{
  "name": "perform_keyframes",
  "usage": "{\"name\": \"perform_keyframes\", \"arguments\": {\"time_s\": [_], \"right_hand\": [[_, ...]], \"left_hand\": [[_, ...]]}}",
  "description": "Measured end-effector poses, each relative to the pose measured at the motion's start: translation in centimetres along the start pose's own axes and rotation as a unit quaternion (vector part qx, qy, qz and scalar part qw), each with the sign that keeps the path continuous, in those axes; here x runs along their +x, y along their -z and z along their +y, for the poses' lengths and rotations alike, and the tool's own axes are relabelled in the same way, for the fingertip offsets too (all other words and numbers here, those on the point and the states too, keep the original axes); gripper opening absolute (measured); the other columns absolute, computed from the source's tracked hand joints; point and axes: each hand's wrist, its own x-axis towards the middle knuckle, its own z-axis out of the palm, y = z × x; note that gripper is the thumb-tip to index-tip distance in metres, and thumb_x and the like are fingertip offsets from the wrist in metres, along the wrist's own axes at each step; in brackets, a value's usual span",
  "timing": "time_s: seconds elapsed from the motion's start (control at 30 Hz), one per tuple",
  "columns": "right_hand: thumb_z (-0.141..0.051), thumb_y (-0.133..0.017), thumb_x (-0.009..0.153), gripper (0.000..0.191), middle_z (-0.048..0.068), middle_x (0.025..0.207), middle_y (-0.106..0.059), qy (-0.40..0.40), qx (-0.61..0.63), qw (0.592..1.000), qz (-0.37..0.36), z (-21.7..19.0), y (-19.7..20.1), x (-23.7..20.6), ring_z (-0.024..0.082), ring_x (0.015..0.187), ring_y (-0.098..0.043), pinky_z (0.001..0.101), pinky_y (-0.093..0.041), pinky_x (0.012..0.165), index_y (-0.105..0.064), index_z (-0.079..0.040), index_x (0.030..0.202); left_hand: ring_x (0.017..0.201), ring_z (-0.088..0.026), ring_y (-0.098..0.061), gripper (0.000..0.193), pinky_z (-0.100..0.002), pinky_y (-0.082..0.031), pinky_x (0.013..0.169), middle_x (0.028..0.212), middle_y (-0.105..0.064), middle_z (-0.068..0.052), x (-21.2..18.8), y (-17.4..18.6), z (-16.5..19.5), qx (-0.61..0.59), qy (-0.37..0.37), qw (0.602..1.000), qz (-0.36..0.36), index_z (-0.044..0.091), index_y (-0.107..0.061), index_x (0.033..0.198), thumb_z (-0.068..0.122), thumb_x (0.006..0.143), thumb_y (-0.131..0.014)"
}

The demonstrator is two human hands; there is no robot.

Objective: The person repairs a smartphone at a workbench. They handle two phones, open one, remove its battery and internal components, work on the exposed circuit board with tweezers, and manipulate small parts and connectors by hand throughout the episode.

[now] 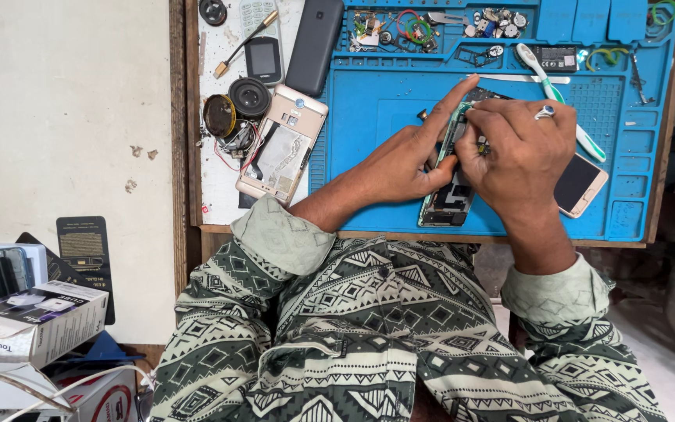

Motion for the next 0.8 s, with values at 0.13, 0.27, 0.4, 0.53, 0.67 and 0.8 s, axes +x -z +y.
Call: {"name": "perform_keyframes", "arguments": {"time_s": [0.13, 0.27, 0.4, 0.53, 0.67, 0.8], "right_hand": [[-0.008, -0.079, 0.097, 0.007, -0.004, 0.109, -0.076, -0.002, 0.013, 1.0, -0.005, 0.2, -0.1, -0.1, 0.013, 0.093, -0.067, 0.0336, -0.041, 0.095, -0.074, -0.012, 0.1], [-0.006, -0.078, 0.097, 0.008, -0.004, 0.11, -0.076, -0.012, 0.048, 0.999, -0.004, 0.7, 0.3, 0.0, 0.015, 0.095, -0.068, 0.0331, -0.04, 0.096, -0.074, -0.012, 0.102], [-0.005, -0.08, 0.094, 0.01, -0.002, 0.107, -0.076, -0.018, 0.116, 0.993, -0.008, 1.4, 0.8, 0.3, 0.019, 0.094, -0.068, 0.0351, -0.039, 0.091, -0.074, -0.01, 0.101], [0.001, -0.078, 0.097, 0.011, 0.005, 0.109, -0.075, -0.083, 0.231, 0.969, 0.015, 2.8, 1.2, 0.0, 0.022, 0.101, -0.072, 0.0328, -0.049, 0.091, -0.075, -0.006, 0.106], [0.01, -0.068, 0.101, 0.013, 0.011, 0.11, -0.074, -0.181, 0.307, 0.934, 0.029, 4.8, 1.5, -0.9, 0.019, 0.1, -0.072, 0.0287, -0.057, 0.09, -0.072, 0.002, 0.109], [0.01, -0.061, 0.104, 0.009, 0.011, 0.107, -0.072, -0.264, 0.436, 0.86, 0.003, 5.8, 1.0, -1.8, 0.011, 0.093, -0.07, 0.0225, -0.057, 0.087, -0.067, 0.004, 0.106]], "left_hand": [[0.055, -0.012, -0.067, 0.101, -0.031, -0.052, 0.052, 0.095, -0.068, 0.0, 0.0, 0.1, 0.0, -0.036, -0.014, 0.999, 0.001, 0.02, 0.004, 0.168, 0.003, 0.094, -0.062], [0.057, -0.018, -0.065, 0.101, -0.033, -0.051, 0.056, 0.082, -0.062, -0.013, -0.1, 0.1, 0.1, -0.013, 0.009, 1.0, -0.005, 0.02, 0.003, 0.168, 0.002, 0.095, -0.064], [0.09, -0.019, -0.073, 0.092, -0.033, -0.059, 0.086, 0.115, -0.065, -0.02, -0.3, 0.3, -0.1, -0.085, -0.038, 0.996, -0.01, 0.02, 0.003, 0.166, -0.003, 0.102, -0.059], [0.111, -0.017, -0.072, 0.082, -0.032, -0.061, 0.099, 0.132, -0.07, -0.018, -0.2, 0.4, -0.4, -0.173, -0.039, 0.983, -0.043, 0.021, -0.003, 0.166, -0.007, 0.108, -0.053], [0.094, -0.01, -0.067, 0.082, -0.029, -0.057, 0.082, 0.128, -0.069, -0.015, 0.0, 1.1, -0.6, -0.179, 0.005, 0.982, -0.062, 0.021, -0.01, 0.168, -0.008, 0.105, -0.053], [0.076, -0.006, -0.058, 0.081, -0.027, -0.051, 0.069, 0.108, -0.07, -0.012, 0.0, 1.7, -0.5, -0.149, 0.035, 0.987, -0.059, 0.021, -0.014, 0.168, -0.007, 0.103, -0.054]]}}
